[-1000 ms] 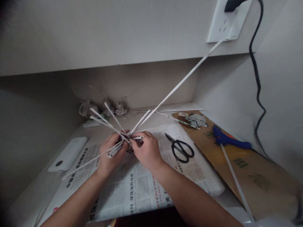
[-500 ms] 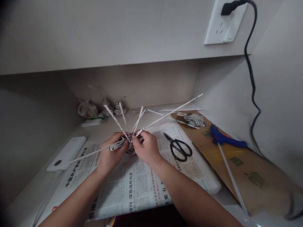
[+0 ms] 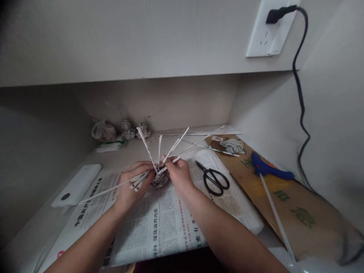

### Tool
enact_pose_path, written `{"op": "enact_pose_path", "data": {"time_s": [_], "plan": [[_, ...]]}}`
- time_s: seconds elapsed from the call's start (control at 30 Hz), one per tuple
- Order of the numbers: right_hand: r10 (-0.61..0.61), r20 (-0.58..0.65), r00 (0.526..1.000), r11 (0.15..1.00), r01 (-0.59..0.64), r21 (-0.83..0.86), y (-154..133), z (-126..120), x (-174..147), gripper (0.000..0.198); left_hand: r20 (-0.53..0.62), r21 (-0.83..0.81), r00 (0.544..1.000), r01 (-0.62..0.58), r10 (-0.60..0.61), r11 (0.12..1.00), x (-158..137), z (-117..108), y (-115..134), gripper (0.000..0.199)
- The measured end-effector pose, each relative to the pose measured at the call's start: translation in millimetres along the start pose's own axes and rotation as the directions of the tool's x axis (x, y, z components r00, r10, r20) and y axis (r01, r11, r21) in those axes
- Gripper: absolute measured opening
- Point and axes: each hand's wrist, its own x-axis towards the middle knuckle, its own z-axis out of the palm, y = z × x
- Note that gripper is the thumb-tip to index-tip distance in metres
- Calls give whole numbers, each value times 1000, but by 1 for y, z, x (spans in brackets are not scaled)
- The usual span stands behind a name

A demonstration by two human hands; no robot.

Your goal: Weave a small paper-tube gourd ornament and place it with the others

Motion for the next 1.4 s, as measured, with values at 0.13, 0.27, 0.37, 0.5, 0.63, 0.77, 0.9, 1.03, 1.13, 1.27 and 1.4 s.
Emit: {"op": "enact_pose_path", "data": {"time_s": [0.13, 0.27, 0.37, 0.5, 0.63, 0.77, 0.9, 1.03, 1.13, 1.27, 1.4], "plan": [[-47, -39, 998, 999, 48, 9, -4, -8, 7, 34, 25, 5, 1000, -9, 9, 1000, 0, -2, 3, 18], [-116, -1, 993, 991, 115, 65, -11, -13, 12, 26, 23, 56, 999, -49, 48, 997, -1, -4, 6, 20], [-90, 85, 992, 995, 85, 59, -12, -10, 9, 31, 0, 112, 999, -46, 46, 993, -1, -5, 9, 20], [3, 155, 988, 1000, -7, 26, -5, -4, 2, 35, -13, 128, 999, -33, 35, 991, 0, -5, 12, 20], [39, 130, 991, 999, -41, 17, -1, -3, 2, 33, 13, 119, 998, -65, 64, 991, -1, -5, 9, 20], [67, 175, 982, 996, -76, 47, -3, -4, 3, 30, 23, 121, 998, -69, 66, 990, -1, -6, 5, 20], [85, 156, 984, 992, -98, 78, -3, -2, 1, 21, -6, 128, 1000, -15, 16, 992, -1, -6, 2, 21], [70, 125, 990, 996, -77, 50, 0, 1, -2, 9, -36, 143, 998, 52, -47, 988, 0, -4, -2, 19], [-4, 183, 983, 998, -7, 61, 4, 1, -3, 6, -54, 142, 997, 58, -51, 988, 0, -4, -7, 19], [-64, 264, 963, 998, 56, 36, 12, 0, -4, 10, -66, 129, 997, 41, -33, 991, 0, -5, -12, 19], [-80, 233, 969, 997, 75, 32, 18, 1, -3, 9, -22, 102, 1000, 6, -3, 995, 2, -7, -10, 20]]}}
